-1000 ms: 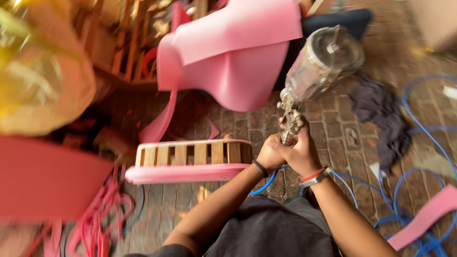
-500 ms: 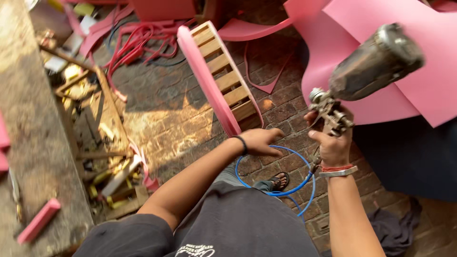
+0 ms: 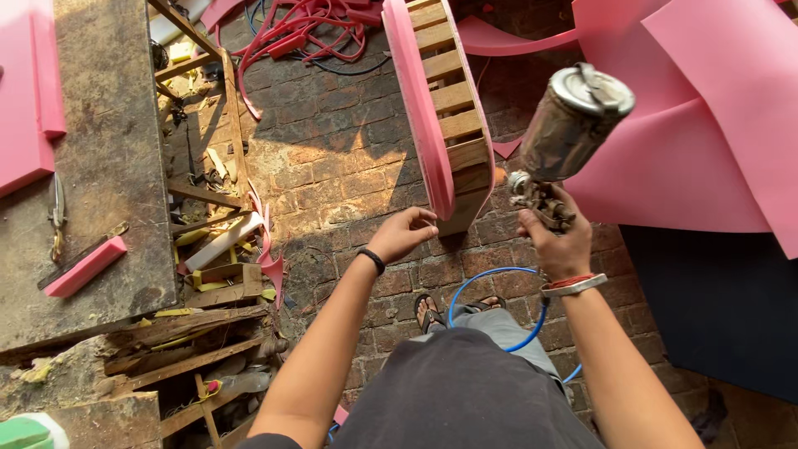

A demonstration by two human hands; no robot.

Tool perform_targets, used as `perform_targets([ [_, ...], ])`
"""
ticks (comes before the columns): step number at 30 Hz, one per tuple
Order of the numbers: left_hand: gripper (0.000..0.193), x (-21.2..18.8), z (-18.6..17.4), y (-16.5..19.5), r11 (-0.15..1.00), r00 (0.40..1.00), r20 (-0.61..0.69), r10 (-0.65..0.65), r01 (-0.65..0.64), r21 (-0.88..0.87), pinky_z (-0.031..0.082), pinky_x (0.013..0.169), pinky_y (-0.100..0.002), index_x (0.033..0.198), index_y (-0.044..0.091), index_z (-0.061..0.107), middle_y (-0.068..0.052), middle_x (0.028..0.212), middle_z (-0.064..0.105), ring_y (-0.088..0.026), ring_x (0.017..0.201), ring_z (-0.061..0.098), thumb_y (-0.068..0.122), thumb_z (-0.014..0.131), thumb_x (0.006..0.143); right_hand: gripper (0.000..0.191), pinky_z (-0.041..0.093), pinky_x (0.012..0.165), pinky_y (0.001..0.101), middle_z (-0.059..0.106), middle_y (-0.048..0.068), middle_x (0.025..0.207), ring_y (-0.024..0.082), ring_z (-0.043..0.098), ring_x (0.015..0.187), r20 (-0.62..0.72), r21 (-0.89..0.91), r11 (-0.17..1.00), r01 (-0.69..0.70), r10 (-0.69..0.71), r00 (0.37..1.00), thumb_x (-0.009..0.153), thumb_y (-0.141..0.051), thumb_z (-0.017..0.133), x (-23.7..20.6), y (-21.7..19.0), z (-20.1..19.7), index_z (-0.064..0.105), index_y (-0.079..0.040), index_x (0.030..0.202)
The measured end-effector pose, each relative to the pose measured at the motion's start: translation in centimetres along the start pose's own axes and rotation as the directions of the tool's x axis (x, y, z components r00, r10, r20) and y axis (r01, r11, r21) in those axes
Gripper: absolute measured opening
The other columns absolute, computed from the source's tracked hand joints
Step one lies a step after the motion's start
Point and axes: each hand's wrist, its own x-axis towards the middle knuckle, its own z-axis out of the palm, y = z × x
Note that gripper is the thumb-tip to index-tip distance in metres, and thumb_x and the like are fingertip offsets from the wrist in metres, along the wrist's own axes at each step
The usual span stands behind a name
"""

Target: The person cuts pink foam strips with a knife, fits the foam pieces onto a wooden slatted frame, and uses a spray gun connected to a blue air hose to spray paint the foam-covered frame pink, repositioning the piece between passes.

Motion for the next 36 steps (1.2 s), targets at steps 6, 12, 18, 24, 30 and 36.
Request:
perform_targets([
  [6, 0.041, -2.1, 2.8, -1.8, 0.996, 0.998, -0.012, -0.062, 0.061, -0.059, 0.056, 0.093, -0.033, 0.125, 0.006, 0.068, -0.008, 0.113, 0.075, -0.017, 0.105, 0.07, 0.028, 0.074, 0.09, 0.041, 0.06, 0.068, 0.0266, 0.072, 0.007, 0.1, 0.011, 0.069, 0.077, -0.039, 0.068, 0.996, 0.053, -0.05, 0.998, 0.094, -0.001, 0.072, -1.9, -1.5, -1.5, 0.062, 0.004, 0.133],
  [12, 0.04, -2.4, 4.6, -0.8, 0.984, 0.988, -0.092, -0.127, 0.114, -0.139, 0.056, 0.089, -0.032, 0.124, 0.006, 0.068, -0.007, 0.111, 0.075, -0.016, 0.102, 0.071, 0.027, 0.073, 0.091, 0.039, 0.061, 0.069, 0.0268, 0.072, 0.006, 0.101, 0.012, 0.068, 0.081, 0.047, 0.072, 0.997, 0.027, -0.031, 0.998, 0.095, 0.0, 0.072, -2.4, -0.5, -4.0, 0.064, 0.002, 0.133],
  [18, 0.039, -2.5, 8.1, 0.2, 0.989, 0.984, -0.153, -0.094, 0.074, -0.127, 0.056, 0.089, -0.032, 0.122, 0.005, 0.07, -0.007, 0.11, 0.076, -0.015, 0.101, 0.07, 0.026, 0.074, 0.09, 0.049, 0.059, 0.087, 0.0258, 0.073, 0.006, 0.109, 0.011, 0.072, 0.097, 0.19, 0.202, 0.979, 0.036, -0.075, 0.979, 0.094, 0.001, 0.071, -2.6, 2.5, -7.1, 0.057, 0.002, 0.141],
  [24, 0.038, -4.4, 10.2, -0.3, 0.984, 0.977, -0.19, -0.094, 0.062, -0.17, 0.056, 0.09, -0.031, 0.122, 0.005, 0.069, -0.006, 0.109, 0.075, -0.014, 0.101, 0.07, 0.025, 0.074, 0.09, 0.044, 0.059, 0.072, 0.0273, 0.074, 0.009, 0.099, 0.013, 0.071, 0.08, 0.162, -0.039, 0.999, -0.018, 0.024, 0.986, 0.094, -0.002, 0.073, -4.0, 4.9, -7.9, 0.063, 0.003, 0.137],
  [30, 0.037, -6.6, 10.8, -0.7, 0.966, 0.948, -0.237, -0.21, 0.163, -0.203, 0.056, 0.087, -0.031, 0.121, 0.005, 0.07, -0.005, 0.106, 0.075, -0.014, 0.098, 0.069, 0.026, 0.074, 0.09, 0.043, 0.059, 0.07, 0.0265, 0.075, 0.008, 0.1, 0.011, 0.071, 0.08, 0.156, 0.013, 0.999, 0.038, -0.039, 0.987, 0.094, -0.006, 0.075, -4.5, 4.9, -8.2, 0.063, 0.003, 0.134],
  [36, 0.038, -6.4, 12.0, -0.5, 0.965, 0.955, -0.228, -0.189, 0.137, -0.224, 0.056, 0.085, -0.031, 0.121, 0.005, 0.07, -0.005, 0.104, 0.074, -0.014, 0.095, 0.068, 0.026, 0.074, 0.09, 0.048, 0.059, 0.07, 0.0264, 0.075, 0.007, 0.099, 0.011, 0.071, 0.079, 0.176, -0.103, 0.994, 0.029, -0.01, 0.984, 0.093, -0.007, 0.074, -4.9, 4.6, -8.6, 0.062, -0.001, 0.139],
])
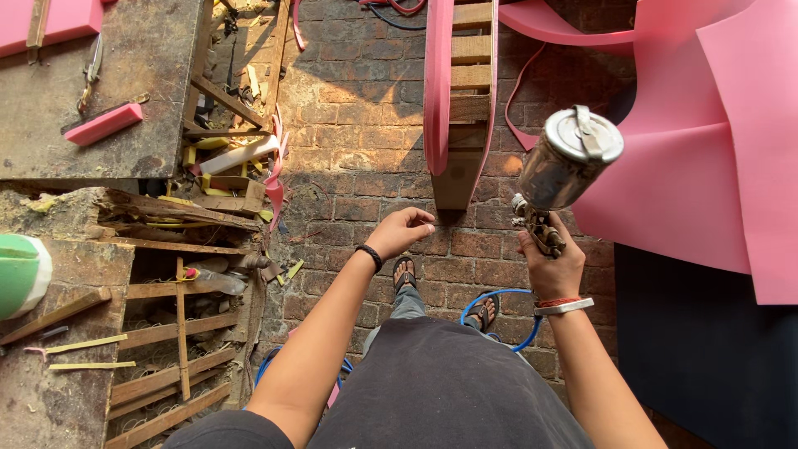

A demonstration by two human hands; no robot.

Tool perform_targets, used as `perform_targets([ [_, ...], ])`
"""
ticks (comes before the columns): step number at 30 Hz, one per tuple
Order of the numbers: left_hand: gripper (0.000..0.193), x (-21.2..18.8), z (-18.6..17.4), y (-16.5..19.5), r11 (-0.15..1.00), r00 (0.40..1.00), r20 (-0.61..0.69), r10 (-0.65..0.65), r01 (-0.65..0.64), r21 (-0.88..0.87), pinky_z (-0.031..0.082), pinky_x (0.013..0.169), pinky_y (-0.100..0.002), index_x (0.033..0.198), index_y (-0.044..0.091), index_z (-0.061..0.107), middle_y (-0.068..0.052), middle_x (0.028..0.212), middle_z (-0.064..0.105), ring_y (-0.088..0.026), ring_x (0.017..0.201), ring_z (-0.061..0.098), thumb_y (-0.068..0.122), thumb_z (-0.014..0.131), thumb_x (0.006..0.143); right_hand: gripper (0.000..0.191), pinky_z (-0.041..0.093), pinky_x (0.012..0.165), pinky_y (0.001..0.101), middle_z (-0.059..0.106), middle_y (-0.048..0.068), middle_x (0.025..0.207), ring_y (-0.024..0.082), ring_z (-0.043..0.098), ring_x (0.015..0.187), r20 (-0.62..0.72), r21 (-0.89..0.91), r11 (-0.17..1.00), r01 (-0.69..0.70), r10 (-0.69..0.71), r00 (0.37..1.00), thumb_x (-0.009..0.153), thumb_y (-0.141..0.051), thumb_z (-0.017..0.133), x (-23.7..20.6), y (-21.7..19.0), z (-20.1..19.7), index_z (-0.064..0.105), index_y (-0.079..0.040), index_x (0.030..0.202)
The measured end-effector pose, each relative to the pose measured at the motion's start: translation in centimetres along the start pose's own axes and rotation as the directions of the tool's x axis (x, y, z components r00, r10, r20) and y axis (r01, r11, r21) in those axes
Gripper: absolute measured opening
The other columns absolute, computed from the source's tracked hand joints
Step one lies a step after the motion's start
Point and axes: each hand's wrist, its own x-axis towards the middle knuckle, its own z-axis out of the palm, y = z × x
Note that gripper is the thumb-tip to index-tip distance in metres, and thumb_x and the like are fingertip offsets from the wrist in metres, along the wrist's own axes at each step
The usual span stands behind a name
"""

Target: The person cuts pink foam strips with a knife, fits the foam pieces onto a wooden slatted frame, and uses a spray gun connected to a blue air hose to spray paint the foam-covered frame pink, repositioning the piece between passes.

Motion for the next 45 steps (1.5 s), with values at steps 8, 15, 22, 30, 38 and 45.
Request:
perform_targets([
  [8, 0.036, -0.5, 0.3, -0.5, 1.0, 1.0, -0.018, -0.014, 0.014, 0.027, 0.056, 0.086, -0.03, 0.121, 0.005, 0.07, -0.005, 0.106, 0.075, -0.013, 0.098, 0.07, 0.025, 0.074, 0.091, 0.059, 0.057, 0.083, 0.0281, 0.077, 0.008, 0.108, 0.011, 0.073, 0.094, -0.005, -0.038, 0.999, -0.033, 0.033, 0.999, 0.091, -0.009, 0.078, 0.0, 3.6, 0.4, 0.057, -0.004, 0.146],
  [15, 0.036, -2.1, 0.9, -3.3, 1.0, 0.999, -0.041, -0.006, 0.005, -0.024, 0.057, 0.089, -0.031, 0.122, 0.004, 0.069, -0.006, 0.109, 0.075, -0.014, 0.102, 0.07, 0.024, 0.074, 0.091, 0.059, 0.057, 0.075, 0.0294, 0.078, 0.011, 0.098, 0.013, 0.074, 0.08, -0.029, -0.184, 0.977, -0.107, 0.103, 0.994, 0.09, -0.014, 0.08, -0.5, 8.4, 3.5, 0.059, -0.005, 0.145],
  [22, 0.037, -5.5, -0.6, -5.5, 0.981, 0.987, -0.078, -0.139, 0.127, -0.15, 0.059, 0.084, -0.033, 0.123, 0.003, 0.067, -0.007, 0.106, 0.074, -0.017, 0.094, 0.072, 0.023, 0.072, 0.092, 0.061, 0.058, 0.069, 0.028, 0.077, 0.007, 0.096, 0.011, 0.073, 0.075, 0.033, -0.139, 0.962, -0.235, 0.241, 0.97, 0.091, -0.018, 0.078, -1.2, 9.1, 4.3, 0.056, -0.006, 0.147],
  [30, 0.036, -5.5, 0.1, -5.2, 0.994, 0.991, -0.099, -0.087, 0.08, -0.071, 0.057, 0.088, -0.032, 0.121, 0.004, 0.07, -0.006, 0.107, 0.075, -0.014, 0.099, 0.07, 0.023, 0.073, 0.091, 0.055, 0.06, 0.073, 0.0265, 0.075, 0.007, 0.106, 0.01, 0.071, 0.084, -0.018, 0.124, 0.992, -0.008, 0.01, 1.0, 0.096, -0.007, 0.073, -0.9, 7.5, 3.7, 0.054, 0.0, 0.147],
  [38, 0.037, -3.4, 0.5, -3.3, 0.998, 0.997, -0.059, -0.047, 0.044, -0.04, 0.056, 0.089, -0.032, 0.122, 0.006, 0.07, -0.006, 0.108, 0.075, -0.015, 0.1, 0.07, 0.026, 0.074, 0.09, 0.049, 0.057, 0.068, 0.0273, 0.075, 0.008, 0.094, 0.011, 0.07, 0.075, -0.064, -0.01, 0.997, 0.075, -0.076, 0.995, 0.095, -0.006, 0.076, 0.8, 4.3, 2.8, 0.061, 0.001, 0.141],
  [45, 0.037, -3.2, 0.3, -2.9, 0.999, 0.997, -0.059, -0.05, 0.05, -0.008, 0.056, 0.089, -0.032, 0.121, 0.007, 0.071, -0.006, 0.109, 0.075, -0.015, 0.101, 0.071, 0.027, 0.074, 0.09, 0.05, 0.058, 0.064, 0.0269, 0.076, 0.008, 0.098, 0.01, 0.07, 0.074, -0.064, -0.001, 0.996, 0.085, -0.085, 0.994, 0.094, -0.009, 0.076, 0.1, 4.5, 2.9, 0.061, 0.0, 0.141],
])
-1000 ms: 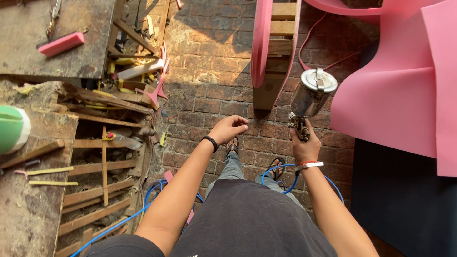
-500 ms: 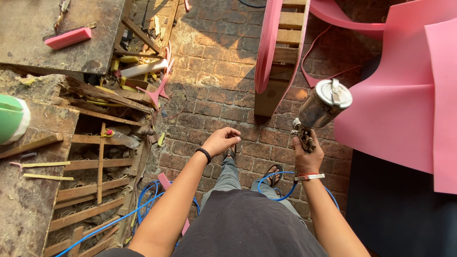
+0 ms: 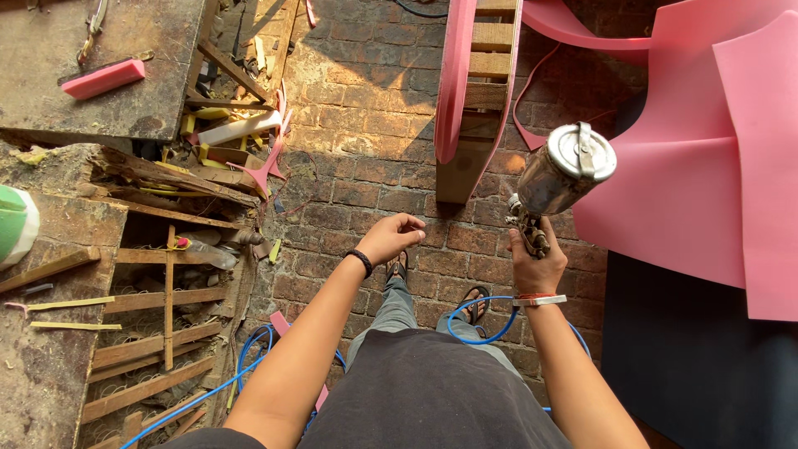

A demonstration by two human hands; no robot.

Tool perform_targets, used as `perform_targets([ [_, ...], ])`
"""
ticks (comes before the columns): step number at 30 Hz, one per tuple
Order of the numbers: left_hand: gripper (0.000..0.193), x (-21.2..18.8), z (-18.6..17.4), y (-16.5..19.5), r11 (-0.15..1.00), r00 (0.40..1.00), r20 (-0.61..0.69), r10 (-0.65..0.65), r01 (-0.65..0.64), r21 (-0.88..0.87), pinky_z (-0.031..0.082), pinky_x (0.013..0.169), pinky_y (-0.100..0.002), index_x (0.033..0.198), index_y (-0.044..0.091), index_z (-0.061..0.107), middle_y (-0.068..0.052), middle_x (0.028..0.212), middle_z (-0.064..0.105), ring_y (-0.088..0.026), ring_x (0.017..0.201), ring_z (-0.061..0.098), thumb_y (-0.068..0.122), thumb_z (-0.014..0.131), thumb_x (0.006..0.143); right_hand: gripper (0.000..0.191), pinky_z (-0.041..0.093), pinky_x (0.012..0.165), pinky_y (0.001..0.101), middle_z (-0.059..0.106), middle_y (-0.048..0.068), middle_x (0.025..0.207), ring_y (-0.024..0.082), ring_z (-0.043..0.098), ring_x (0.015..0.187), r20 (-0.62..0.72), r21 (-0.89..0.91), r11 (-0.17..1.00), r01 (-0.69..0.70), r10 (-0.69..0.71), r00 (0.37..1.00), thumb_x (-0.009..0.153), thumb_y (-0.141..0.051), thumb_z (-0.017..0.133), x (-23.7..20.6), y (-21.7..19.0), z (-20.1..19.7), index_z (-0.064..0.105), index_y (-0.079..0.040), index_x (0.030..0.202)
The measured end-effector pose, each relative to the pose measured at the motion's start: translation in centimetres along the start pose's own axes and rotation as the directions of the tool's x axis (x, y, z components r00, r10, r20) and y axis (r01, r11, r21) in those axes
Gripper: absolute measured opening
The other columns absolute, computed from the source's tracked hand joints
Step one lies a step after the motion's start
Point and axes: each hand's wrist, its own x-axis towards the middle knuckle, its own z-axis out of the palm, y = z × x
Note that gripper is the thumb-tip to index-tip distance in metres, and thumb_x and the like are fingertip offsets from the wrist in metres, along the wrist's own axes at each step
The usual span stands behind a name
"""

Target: The person cuts pink foam strips with a knife, fits the foam pieces onto a wooden slatted frame, and uses a spray gun connected to a blue air hose to spray paint the foam-covered frame pink, repositioning the piece between passes.

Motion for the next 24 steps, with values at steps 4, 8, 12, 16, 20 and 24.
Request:
perform_targets([
  [4, 0.038, -0.1, 0.2, -0.3, 1.0, 1.0, 0.006, 0.019, -0.019, -0.007, 0.056, 0.09, -0.033, 0.121, 0.006, 0.07, -0.007, 0.11, 0.075, -0.016, 0.103, 0.071, 0.028, 0.075, 0.09, 0.051, 0.058, 0.064, 0.0267, 0.076, 0.008, 0.095, 0.01, 0.071, 0.073, 0.006, -0.062, 0.994, -0.094, 0.094, 0.996, 0.093, -0.01, 0.077, -0.6, 0.3, -0.1, 0.061, -0.001, 0.142],
  [8, 0.039, -0.4, 0.2, -0.3, 1.0, 1.0, 0.005, 0.011, -0.011, 0.002, 0.057, 0.091, -0.033, 0.122, 0.007, 0.07, -0.006, 0.111, 0.075, -0.016, 0.104, 0.071, 0.029, 0.074, 0.09, 0.047, 0.058, 0.066, 0.026, 0.076, 0.007, 0.096, 0.01, 0.071, 0.076, 0.009, -0.015, 1.0, -0.018, 0.018, 1.0, 0.096, -0.01, 0.075, -0.8, -0.3, -0.3, 0.061, 0.0, 0.14],
  [12, 0.038, -0.8, -0.2, 0.0, 1.0, 1.0, -0.003, -0.014, 0.014, 0.024, 0.056, 0.09, -0.033, 0.122, 0.006, 0.07, -0.006, 0.11, 0.075, -0.016, 0.103, 0.071, 0.028, 0.074, 0.09, 0.052, 0.057, 0.066, 0.0263, 0.075, 0.006, 0.097, 0.01, 0.069, 0.076, -0.011, -0.03, 1.0, 0.001, -0.002, 1.0, 0.094, -0.008, 0.076, -0.3, -1.8, -0.7, 0.059, 0.002, 0.142],
  [16, 0.038, -0.6, -0.6, 0.3, 0.999, 1.0, -0.008, 0.004, -0.004, -0.039, 0.057, 0.089, -0.033, 0.121, 0.005, 0.07, -0.007, 0.108, 0.076, -0.016, 0.1, 0.071, 0.027, 0.073, 0.09, 0.044, 0.057, 0.069, 0.0261, 0.073, 0.006, 0.095, 0.01, 0.069, 0.078, -0.007, 0.057, 0.994, 0.097, -0.097, 0.995, 0.096, -0.005, 0.075, 0.7, -4.2, -1.2, 0.06, 0.004, 0.138],
  [20, 0.038, 0.1, -0.6, 0.4, 0.997, 0.999, 0.002, 0.039, -0.038, -0.068, 0.057, 0.088, -0.032, 0.12, 0.004, 0.069, -0.006, 0.107, 0.075, -0.015, 0.099, 0.07, 0.026, 0.074, 0.09, 0.046, 0.056, 0.068, 0.0254, 0.072, 0.005, 0.096, 0.01, 0.067, 0.077, 0.005, 0.13, 0.99, 0.053, -0.054, 0.999, 0.095, -0.003, 0.073, 2.1, -6.5, -1.7, 0.06, 0.004, 0.139],
  [24, 0.037, 1.0, -0.8, 0.5, 0.997, 0.999, 0.007, 0.048, -0.048, -0.064, 0.057, 0.089, -0.032, 0.12, 0.004, 0.069, -0.006, 0.108, 0.074, -0.015, 0.1, 0.07, 0.025, 0.074, 0.09, 0.042, 0.058, 0.068, 0.0246, 0.071, 0.004, 0.097, 0.01, 0.067, 0.076, -0.003, 0.2, 0.979, 0.042, -0.042, 0.999, 0.095, -0.002, 0.072, 3.7, -8.3, -2.1, 0.061, 0.003, 0.135],
])
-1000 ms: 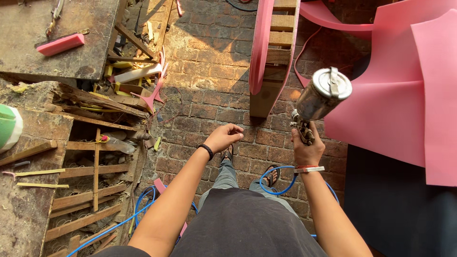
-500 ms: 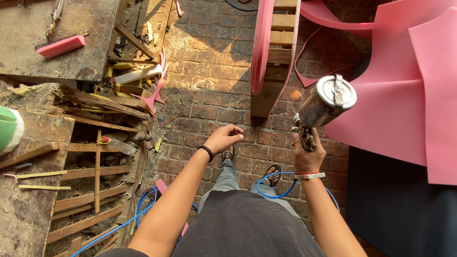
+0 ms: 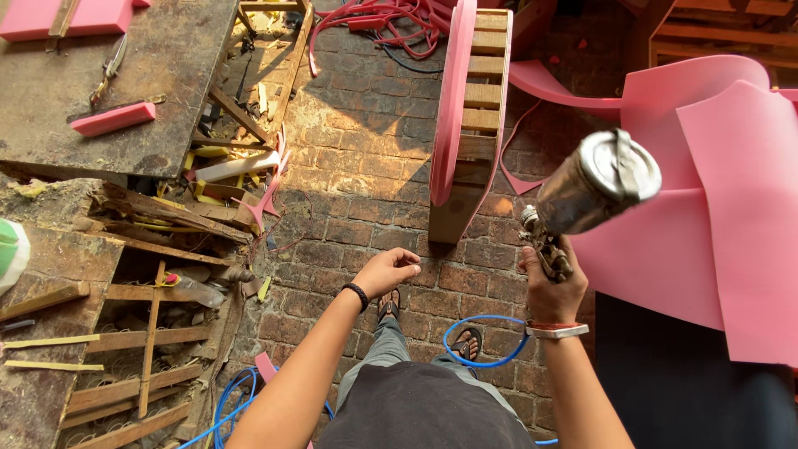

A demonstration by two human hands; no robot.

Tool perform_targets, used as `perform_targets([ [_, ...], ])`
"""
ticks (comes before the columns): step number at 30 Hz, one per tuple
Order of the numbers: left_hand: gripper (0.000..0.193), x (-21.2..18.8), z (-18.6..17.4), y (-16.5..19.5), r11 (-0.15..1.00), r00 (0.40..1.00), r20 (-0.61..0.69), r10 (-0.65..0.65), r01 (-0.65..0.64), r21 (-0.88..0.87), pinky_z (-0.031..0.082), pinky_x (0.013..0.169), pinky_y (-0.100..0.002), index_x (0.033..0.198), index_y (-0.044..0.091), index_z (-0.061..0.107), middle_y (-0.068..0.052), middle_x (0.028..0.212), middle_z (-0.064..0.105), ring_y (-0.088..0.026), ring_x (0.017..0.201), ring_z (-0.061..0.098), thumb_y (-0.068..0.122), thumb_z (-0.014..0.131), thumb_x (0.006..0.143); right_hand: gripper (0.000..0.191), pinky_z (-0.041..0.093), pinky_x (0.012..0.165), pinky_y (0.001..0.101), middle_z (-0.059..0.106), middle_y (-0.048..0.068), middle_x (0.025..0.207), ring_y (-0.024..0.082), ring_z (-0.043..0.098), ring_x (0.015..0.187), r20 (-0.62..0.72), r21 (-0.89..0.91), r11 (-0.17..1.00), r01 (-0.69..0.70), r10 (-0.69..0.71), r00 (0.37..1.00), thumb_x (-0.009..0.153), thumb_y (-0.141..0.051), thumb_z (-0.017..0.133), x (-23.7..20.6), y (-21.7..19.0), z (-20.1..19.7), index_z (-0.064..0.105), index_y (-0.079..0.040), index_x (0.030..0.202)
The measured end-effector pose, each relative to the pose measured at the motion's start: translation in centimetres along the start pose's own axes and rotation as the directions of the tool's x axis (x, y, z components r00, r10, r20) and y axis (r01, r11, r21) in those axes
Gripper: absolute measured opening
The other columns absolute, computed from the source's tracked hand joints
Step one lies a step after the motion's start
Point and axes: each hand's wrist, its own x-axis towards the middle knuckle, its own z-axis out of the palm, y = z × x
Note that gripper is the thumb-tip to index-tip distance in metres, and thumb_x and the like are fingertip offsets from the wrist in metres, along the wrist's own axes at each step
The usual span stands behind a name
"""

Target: The person cuts pink foam strips with a knife, fits the foam pieces onto a wooden slatted frame, and uses a spray gun connected to a blue air hose to spray paint the foam-covered frame pink, repositioning the piece between passes.

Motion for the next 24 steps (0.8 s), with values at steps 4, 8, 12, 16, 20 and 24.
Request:
perform_targets([
  [4, 0.037, 1.1, -0.5, 0.6, 0.998, 0.999, 0.037, -0.013, 0.015, -0.054, 0.056, 0.09, -0.032, 0.122, 0.005, 0.067, -0.006, 0.109, 0.074, -0.015, 0.101, 0.069, 0.024, 0.074, 0.091, 0.04, 0.059, 0.067, 0.0251, 0.073, 0.006, 0.096, 0.011, 0.069, 0.077, 0.005, -0.07, 0.997, 0.016, -0.016, 1.0, 0.095, -0.001, 0.072, 1.4, -1.4, 0.3, 0.062, 0.003, 0.134],
  [8, 0.036, 2.5, -1.3, 1.7, 0.999, 0.999, 0.04, 0.034, -0.034, 0.002, 0.056, 0.089, -0.031, 0.121, 0.005, 0.069, -0.004, 0.107, 0.074, -0.014, 0.099, 0.069, 0.024, 0.074, 0.09, 0.04, 0.059, 0.067, 0.0255, 0.074, 0.008, 0.097, 0.012, 0.07, 0.077, -0.003, -0.145, 0.988, 0.053, -0.054, 0.999, 0.095, -0.002, 0.073, 2.6, -2.8, 1.0, 0.063, 0.002, 0.133],
  [12, 0.035, 3.9, -2.6, 2.9, 0.999, 0.997, 0.067, 0.045, -0.045, 0.0, 0.056, 0.084, -0.031, 0.121, 0.005, 0.069, -0.005, 0.105, 0.074, -0.014, 0.094, 0.068, 0.024, 0.073, 0.091, 0.037, 0.062, 0.067, 0.0257, 0.074, 0.008, 0.1, 0.013, 0.073, 0.078, -0.017, -0.158, 0.97, 0.184, -0.189, 0.982, 0.095, -0.005, 0.072, 3.8, -4.1, 2.0, 0.063, 0.002, 0.13],
  [16, 0.034, 5.4, -4.3, 3.1, 0.998, 0.995, 0.098, 0.026, -0.02, -0.061, 0.056, 0.082, -0.029, 0.121, 0.006, 0.069, -0.004, 0.102, 0.073, -0.012, 0.092, 0.068, 0.023, 0.072, 0.092, 0.035, 0.062, 0.065, 0.0278, 0.074, 0.009, 0.096, 0.015, 0.073, 0.075, -0.063, -0.246, 0.968, 0.041, -0.058, 0.996, 0.094, -0.006, 0.074, 4.5, -4.8, 3.2, 0.066, 0.001, 0.127],
  [20, 0.035, 7.4, -6.3, 2.5, 0.994, 0.991, 0.127, 0.035, -0.022, -0.107, 0.056, 0.082, -0.028, 0.122, 0.004, 0.068, -0.002, 0.102, 0.073, -0.011, 0.091, 0.068, 0.022, 0.072, 0.092, 0.031, 0.063, 0.067, 0.0276, 0.074, 0.01, 0.093, 0.015, 0.073, 0.076, -0.102, -0.232, 0.972, 0.033, -0.058, 0.993, 0.096, -0.005, 0.073, 5.3, -5.1, 4.5, 0.067, 0.001, 0.125],
  [24, 0.036, 9.3, -8.4, 2.6, 0.997, 0.985, 0.166, 0.04, -0.03, -0.066, 0.056, 0.081, -0.03, 0.123, 0.002, 0.069, -0.004, 0.1, 0.072, -0.012, 0.088, 0.066, 0.023, 0.073, 0.093, 0.028, 0.063, 0.067, 0.0278, 0.073, 0.009, 0.095, 0.014, 0.072, 0.076, -0.17, -0.171, 0.981, 0.091, -0.12, 0.978, 0.097, -0.004, 0.073, 6.8, -5.4, 6.0, 0.067, 0.002, 0.124],
])
